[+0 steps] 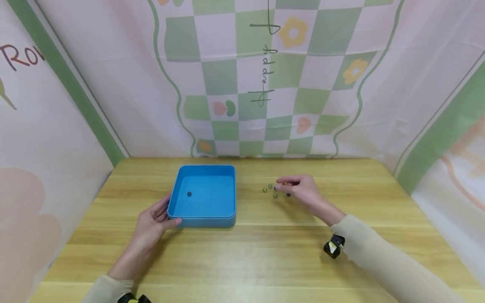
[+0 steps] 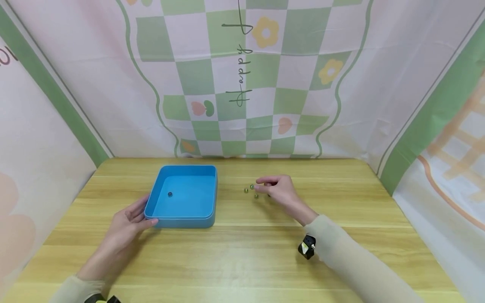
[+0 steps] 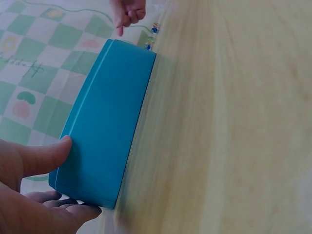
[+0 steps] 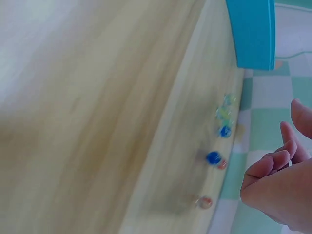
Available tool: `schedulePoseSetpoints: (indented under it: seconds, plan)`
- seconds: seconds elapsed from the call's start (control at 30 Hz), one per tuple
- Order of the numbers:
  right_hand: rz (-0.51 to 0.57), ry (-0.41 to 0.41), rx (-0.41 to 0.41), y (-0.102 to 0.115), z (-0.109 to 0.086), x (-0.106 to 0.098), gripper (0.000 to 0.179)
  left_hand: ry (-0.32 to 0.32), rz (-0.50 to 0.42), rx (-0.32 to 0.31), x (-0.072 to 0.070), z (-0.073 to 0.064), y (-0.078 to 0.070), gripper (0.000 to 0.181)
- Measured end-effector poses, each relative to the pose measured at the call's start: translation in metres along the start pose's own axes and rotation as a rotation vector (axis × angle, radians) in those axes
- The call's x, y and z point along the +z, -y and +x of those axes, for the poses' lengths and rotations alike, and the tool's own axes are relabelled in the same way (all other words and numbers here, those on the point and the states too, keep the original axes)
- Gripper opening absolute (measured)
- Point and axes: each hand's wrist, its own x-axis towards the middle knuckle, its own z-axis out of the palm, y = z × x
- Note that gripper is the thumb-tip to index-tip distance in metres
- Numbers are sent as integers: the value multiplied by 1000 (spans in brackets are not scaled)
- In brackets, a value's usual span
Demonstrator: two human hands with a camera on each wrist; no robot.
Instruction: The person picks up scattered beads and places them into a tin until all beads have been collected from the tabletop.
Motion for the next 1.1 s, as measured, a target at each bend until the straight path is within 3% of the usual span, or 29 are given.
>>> schedulePoseSetpoints:
  seconds: [0.8,1.1]
  plan:
    - [-97,-40,73,-39,-2,-45,46,-11,-4,-8,0,0,-1,82]
    - [-106,28,90,-50,2,-59,49,-12,3,-10,0,0,-1,82]
